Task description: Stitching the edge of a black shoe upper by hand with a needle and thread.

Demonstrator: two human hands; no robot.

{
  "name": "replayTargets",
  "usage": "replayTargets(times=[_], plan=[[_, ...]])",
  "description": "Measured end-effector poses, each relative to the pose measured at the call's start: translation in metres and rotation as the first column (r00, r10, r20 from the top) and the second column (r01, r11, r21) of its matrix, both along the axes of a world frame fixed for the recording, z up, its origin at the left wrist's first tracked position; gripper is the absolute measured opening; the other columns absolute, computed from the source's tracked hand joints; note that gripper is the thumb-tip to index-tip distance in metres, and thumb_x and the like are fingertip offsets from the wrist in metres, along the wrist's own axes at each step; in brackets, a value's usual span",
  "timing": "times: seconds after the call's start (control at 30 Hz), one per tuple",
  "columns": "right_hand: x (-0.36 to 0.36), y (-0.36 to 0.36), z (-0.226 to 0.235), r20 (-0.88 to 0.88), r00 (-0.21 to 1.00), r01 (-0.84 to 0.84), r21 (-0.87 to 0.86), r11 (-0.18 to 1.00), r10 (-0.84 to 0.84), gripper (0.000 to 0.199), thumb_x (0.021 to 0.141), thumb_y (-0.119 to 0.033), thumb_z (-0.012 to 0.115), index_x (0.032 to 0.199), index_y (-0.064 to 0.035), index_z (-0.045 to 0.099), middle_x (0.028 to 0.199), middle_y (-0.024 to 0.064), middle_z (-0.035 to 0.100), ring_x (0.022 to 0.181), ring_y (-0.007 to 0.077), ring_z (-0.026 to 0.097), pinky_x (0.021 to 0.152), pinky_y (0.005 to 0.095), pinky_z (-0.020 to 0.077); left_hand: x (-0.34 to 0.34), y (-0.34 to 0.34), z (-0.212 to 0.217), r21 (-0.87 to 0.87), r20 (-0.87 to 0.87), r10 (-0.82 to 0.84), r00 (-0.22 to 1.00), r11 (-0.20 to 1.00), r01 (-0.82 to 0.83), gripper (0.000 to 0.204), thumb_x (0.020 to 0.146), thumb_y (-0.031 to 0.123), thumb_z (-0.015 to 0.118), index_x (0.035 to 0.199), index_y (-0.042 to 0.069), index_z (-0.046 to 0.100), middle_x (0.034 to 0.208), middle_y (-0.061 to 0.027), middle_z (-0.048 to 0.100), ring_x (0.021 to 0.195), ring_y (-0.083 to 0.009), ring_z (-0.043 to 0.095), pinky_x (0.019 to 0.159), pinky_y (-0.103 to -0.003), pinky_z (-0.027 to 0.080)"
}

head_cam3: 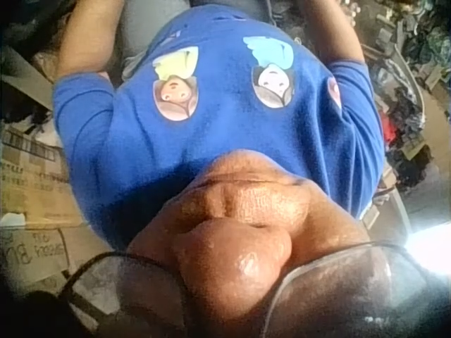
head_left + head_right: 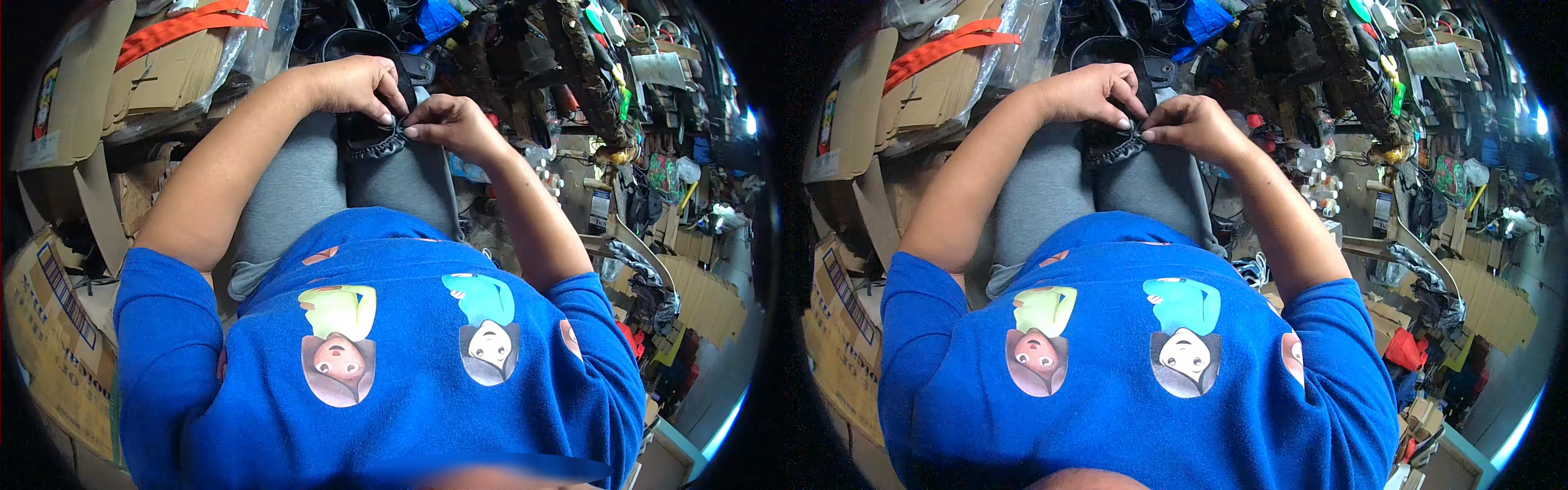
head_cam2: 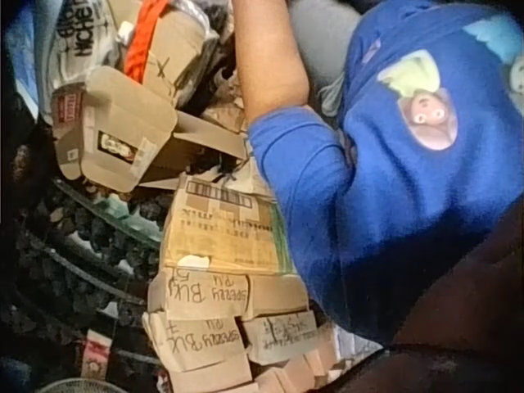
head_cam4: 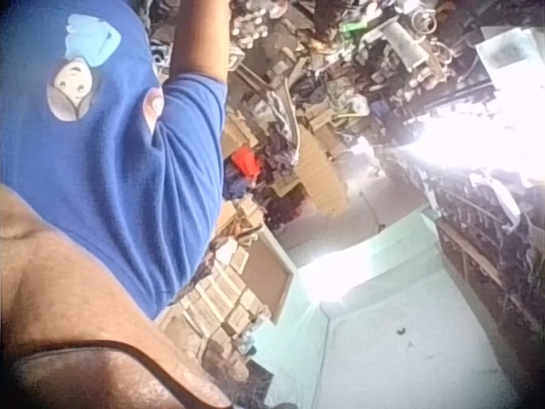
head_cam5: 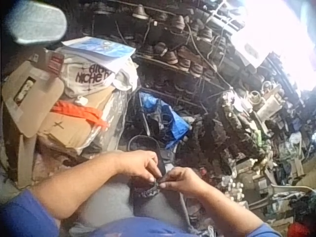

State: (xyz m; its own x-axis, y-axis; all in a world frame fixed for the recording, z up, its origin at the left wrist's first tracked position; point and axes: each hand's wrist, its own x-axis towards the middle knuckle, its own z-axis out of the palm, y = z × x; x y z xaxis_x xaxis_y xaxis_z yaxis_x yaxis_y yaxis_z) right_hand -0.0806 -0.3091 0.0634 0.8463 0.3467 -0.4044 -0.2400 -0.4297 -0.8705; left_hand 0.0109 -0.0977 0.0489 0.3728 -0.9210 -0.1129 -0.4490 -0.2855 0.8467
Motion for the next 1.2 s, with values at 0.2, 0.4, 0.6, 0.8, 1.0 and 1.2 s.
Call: replayTargets(times=[0.2,0.4,0.6,0.8,1.0,1.2], plan=[[-0.007,0.006,0.013,0.380,0.915,-0.043,-0.236,0.971,0.133,0.013,0.077,-0.010,0.074,0.090,-0.0090,0.072,0.080,0.0042,0.064,0.077,0.0128,0.062,0.070,0.0271,0.0493,-0.014,0.010,-0.006,-0.264,0.237,0.331,0.913,0.927,-0.267,0.033,0.074,0.010,0.061,0.106,0.008,0.063,0.107,-0.0093,0.051,0.110,-0.0235,0.048,0.094,-0.033,0.040],[-0.030,0.002,0.008,0.556,0.781,0.005,-0.460,0.888,0.284,0.024,0.076,-0.007,0.070,0.098,-0.0165,0.073,0.074,0.0039,0.053,0.072,0.0190,0.054,0.067,0.0309,0.0438,-0.052,0.056,0.019,-0.244,0.149,0.607,0.781,0.788,-0.566,0.039,0.087,-0.008,0.041,0.117,0.006,0.060,0.110,-0.0074,0.048,0.079,-0.0118,0.054,0.073,-0.024,0.048],[-0.045,0.008,0.007,0.669,0.655,0.116,-0.548,0.828,0.351,0.028,0.078,-0.007,0.066,0.103,-0.0184,0.071,0.077,0.0044,0.052,0.076,0.0221,0.054,0.073,0.0323,0.0413,-0.074,0.088,0.030,-0.154,-0.186,0.731,0.657,0.639,-0.754,0.038,0.088,-0.002,0.046,0.120,0.011,0.063,0.100,-0.0057,0.053,0.076,-0.0120,0.057,0.076,-0.025,0.048],[-0.039,0.001,0.008,0.505,0.825,-0.024,-0.417,0.909,0.253,0.035,0.077,-0.002,0.063,0.108,-0.0175,0.070,0.079,0.0073,0.054,0.072,0.0224,0.057,0.068,0.0331,0.0448,-0.034,0.208,0.105,-0.453,-0.231,0.913,0.337,0.206,-0.867,0.035,0.096,0.011,0.047,0.126,-0.007,0.051,0.118,-0.0126,0.061,0.095,-0.0149,0.060,0.088,-0.028,0.046],[-0.057,0.015,0.012,0.593,0.684,0.105,-0.657,0.746,0.425,0.038,0.079,-0.008,0.061,0.113,-0.0233,0.067,0.080,0.0031,0.054,0.082,0.0212,0.055,0.084,0.0409,0.0347,-0.042,0.264,0.077,-0.362,0.297,0.952,0.079,0.189,-0.913,0.028,0.095,0.010,0.049,0.119,-0.002,0.057,0.103,-0.0105,0.064,0.092,-0.0161,0.060,0.085,-0.028,0.047],[-0.060,0.021,0.017,0.526,0.703,0.110,-0.746,0.657,0.479,0.038,0.081,-0.011,0.054,0.116,-0.0235,0.066,0.085,0.0033,0.057,0.090,0.0208,0.057,0.090,0.0455,0.0348,-0.104,0.080,0.039,-0.120,0.493,0.526,0.693,0.830,-0.544,0.019,0.073,0.003,0.067,0.092,0.007,0.070,0.085,-0.0052,0.062,0.082,-0.0219,0.058,0.076,-0.034,0.045]])
